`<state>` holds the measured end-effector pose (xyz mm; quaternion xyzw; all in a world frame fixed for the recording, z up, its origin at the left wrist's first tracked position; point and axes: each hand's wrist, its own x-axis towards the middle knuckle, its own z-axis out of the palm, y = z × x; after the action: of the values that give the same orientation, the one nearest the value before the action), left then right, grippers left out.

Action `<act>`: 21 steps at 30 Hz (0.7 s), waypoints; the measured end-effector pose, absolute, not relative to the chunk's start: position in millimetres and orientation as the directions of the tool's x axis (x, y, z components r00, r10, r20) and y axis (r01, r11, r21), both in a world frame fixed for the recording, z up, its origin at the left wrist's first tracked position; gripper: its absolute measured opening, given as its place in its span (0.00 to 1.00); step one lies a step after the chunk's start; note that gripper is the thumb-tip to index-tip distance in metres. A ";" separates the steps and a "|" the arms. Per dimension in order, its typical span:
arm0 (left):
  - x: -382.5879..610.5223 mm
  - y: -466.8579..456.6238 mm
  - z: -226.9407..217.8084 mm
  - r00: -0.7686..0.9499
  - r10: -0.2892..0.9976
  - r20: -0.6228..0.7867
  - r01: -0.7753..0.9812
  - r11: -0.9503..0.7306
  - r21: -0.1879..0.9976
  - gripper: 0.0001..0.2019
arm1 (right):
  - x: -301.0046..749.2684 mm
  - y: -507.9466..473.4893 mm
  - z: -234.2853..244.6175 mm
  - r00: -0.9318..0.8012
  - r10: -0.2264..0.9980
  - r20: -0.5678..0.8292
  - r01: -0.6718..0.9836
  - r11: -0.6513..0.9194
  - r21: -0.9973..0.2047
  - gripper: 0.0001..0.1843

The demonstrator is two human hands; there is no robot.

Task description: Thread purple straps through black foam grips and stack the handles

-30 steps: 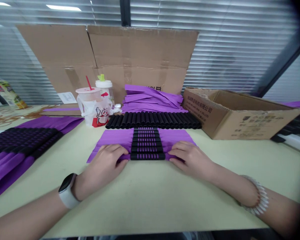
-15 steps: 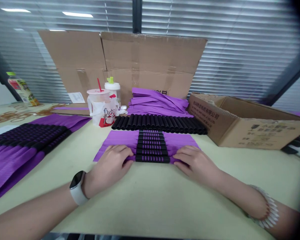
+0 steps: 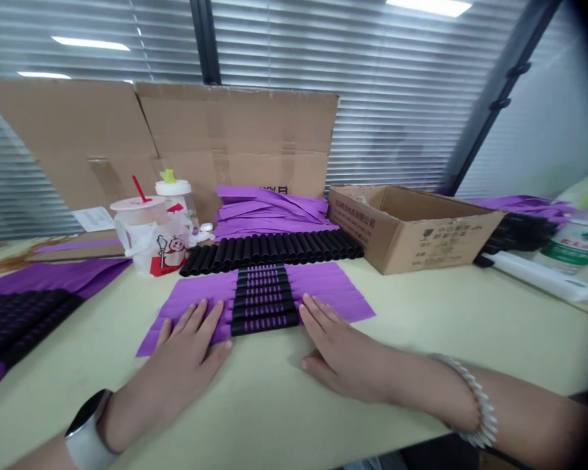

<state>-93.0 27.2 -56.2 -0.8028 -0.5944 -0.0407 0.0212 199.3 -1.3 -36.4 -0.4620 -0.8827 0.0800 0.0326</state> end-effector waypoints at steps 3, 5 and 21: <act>-90.9 25.7 -50.2 0.268 0.963 0.041 0.963 -0.268 -0.002 0.34 | 201.9 0.9 -41.4 -0.586 0.808 0.063 0.787 0.586 -0.193 0.41; -89.8 25.5 -48.0 0.255 0.967 0.012 0.967 -0.255 -0.004 0.34 | 202.7 1.6 -45.6 -0.587 0.802 0.113 0.780 0.597 -0.184 0.41; -86.7 24.6 -40.6 0.269 0.962 0.042 0.962 -0.271 0.041 0.34 | 264.9 47.8 -12.1 -0.411 0.851 0.327 0.861 0.480 -0.166 0.22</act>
<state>-86.7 24.6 -40.6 -0.7966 -0.6038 -0.0290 -0.0035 264.9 47.8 -12.1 -0.5096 -0.8400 -0.0138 0.1861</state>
